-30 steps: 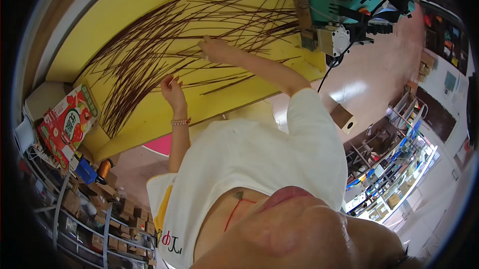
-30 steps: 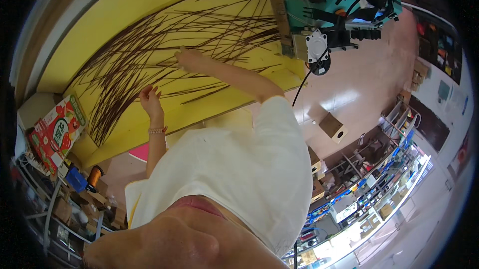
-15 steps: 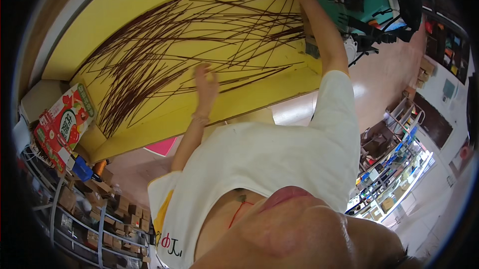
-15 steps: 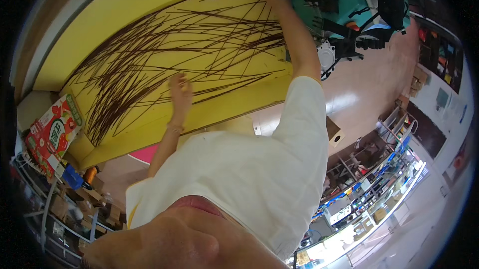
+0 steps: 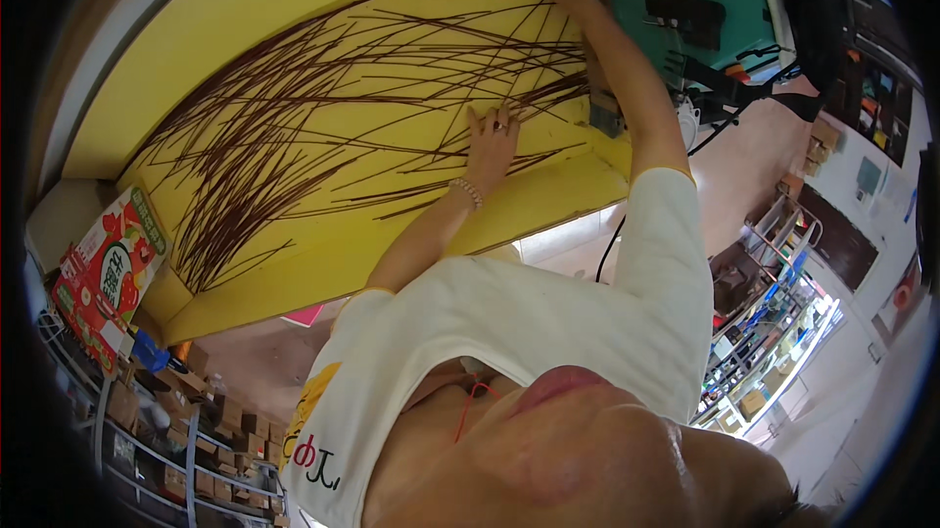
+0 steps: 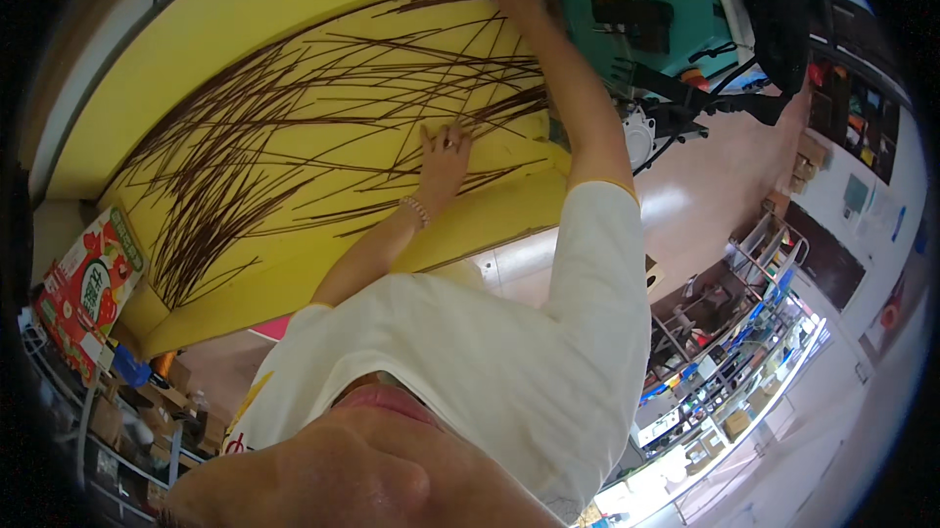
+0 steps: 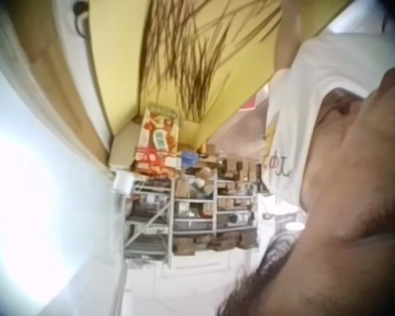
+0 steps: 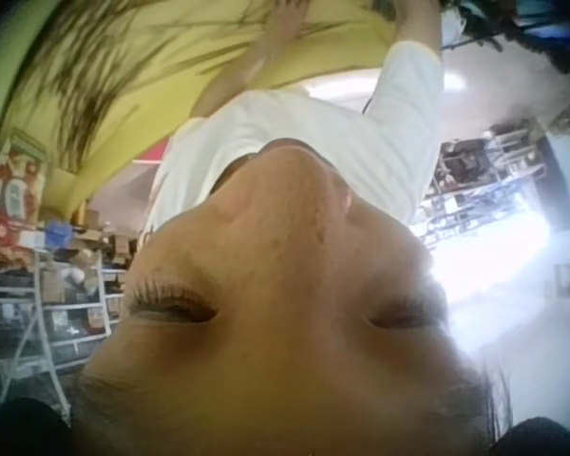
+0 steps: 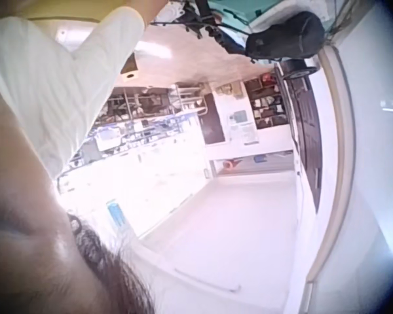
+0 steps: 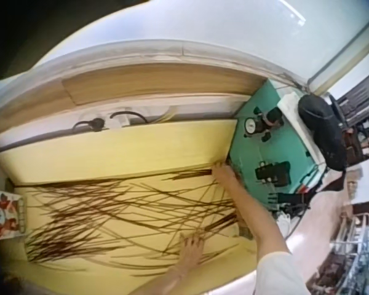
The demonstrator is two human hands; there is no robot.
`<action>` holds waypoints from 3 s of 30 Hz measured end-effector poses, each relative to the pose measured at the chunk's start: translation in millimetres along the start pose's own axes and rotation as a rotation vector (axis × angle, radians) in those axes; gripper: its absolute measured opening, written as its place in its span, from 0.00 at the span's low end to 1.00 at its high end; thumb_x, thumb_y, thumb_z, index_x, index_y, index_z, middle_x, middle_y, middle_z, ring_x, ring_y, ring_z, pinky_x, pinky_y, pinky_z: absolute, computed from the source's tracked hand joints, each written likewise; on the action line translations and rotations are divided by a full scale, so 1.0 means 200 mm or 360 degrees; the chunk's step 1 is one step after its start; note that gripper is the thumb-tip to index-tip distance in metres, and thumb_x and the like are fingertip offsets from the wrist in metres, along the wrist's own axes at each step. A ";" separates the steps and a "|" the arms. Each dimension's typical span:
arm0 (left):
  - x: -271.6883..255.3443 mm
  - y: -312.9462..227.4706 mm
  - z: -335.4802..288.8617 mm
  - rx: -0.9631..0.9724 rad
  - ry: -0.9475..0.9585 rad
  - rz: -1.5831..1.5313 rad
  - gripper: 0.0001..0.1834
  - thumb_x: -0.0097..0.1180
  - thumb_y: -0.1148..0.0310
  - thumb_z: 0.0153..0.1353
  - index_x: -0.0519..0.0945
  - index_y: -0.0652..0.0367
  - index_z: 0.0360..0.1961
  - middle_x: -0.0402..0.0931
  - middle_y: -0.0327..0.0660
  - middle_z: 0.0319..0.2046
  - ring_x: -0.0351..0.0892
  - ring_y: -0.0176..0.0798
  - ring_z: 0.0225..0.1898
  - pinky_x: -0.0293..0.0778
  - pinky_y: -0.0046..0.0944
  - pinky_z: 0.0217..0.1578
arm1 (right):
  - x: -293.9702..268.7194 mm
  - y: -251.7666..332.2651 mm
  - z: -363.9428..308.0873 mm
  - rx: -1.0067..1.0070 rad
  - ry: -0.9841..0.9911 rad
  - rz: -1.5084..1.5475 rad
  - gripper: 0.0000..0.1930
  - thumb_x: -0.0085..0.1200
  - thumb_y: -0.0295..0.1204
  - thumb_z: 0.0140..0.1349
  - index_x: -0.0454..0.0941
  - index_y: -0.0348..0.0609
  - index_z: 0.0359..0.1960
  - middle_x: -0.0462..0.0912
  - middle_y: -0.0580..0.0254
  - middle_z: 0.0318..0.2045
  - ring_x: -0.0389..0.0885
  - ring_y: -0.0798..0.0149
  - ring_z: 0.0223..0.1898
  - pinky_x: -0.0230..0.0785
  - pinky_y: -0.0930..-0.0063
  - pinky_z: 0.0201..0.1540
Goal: The person gathers sticks from a table into bundles by hand, aligns them, and places the bundles into a cardboard box.
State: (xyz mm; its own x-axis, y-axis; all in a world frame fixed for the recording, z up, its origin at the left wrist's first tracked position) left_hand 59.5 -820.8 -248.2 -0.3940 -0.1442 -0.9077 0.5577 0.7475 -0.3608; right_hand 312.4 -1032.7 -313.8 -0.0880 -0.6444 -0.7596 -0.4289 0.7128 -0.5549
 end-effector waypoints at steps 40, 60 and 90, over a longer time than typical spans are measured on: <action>-0.40 0.95 -0.64 -0.0457 -0.0534 -0.0534 0.09 0.49 0.81 0.59 0.68 0.65 0.41 0.65 0.55 0.42 0.65 0.49 0.30 0.63 0.51 0.43 | -0.05 -0.11 -0.03 0.0234 -0.0052 -0.0033 0.06 0.51 0.27 0.58 0.81 0.45 0.29 0.79 0.57 0.33 0.75 0.57 0.44 0.61 0.61 0.52; -0.33 0.65 -0.57 -0.0227 -0.0361 -0.0771 0.12 0.50 0.82 0.56 0.70 0.65 0.42 0.65 0.60 0.46 0.68 0.60 0.39 0.68 0.51 0.37 | -1.47 1.02 -0.30 -0.0409 -0.1519 0.1351 0.05 0.54 0.27 0.54 0.75 0.38 0.27 0.75 0.59 0.29 0.76 0.65 0.26 0.71 0.70 0.29; -0.02 0.54 -0.76 -0.0031 0.0184 -0.0232 0.21 0.53 0.82 0.49 0.67 0.66 0.47 0.73 0.58 0.43 0.77 0.53 0.41 0.78 0.41 0.36 | -0.51 0.79 -0.79 -0.0872 -0.0352 0.0882 0.20 0.54 0.24 0.55 0.70 0.37 0.51 0.75 0.52 0.47 0.76 0.55 0.46 0.74 0.68 0.46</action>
State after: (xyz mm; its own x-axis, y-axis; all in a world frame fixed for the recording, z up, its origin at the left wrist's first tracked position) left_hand 11.4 -640.9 -251.6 -0.5514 -0.1775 -0.8151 0.4746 0.7369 -0.4815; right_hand 112.1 -897.3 -271.2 -0.2617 -0.1271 -0.9567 -0.7597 0.6385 0.1230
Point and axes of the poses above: each hand's wrist, its own z-axis towards the middle knuckle, its own x-axis out of the palm, y = z × x, the point moved 4 cm from there along z, towards the middle knuckle
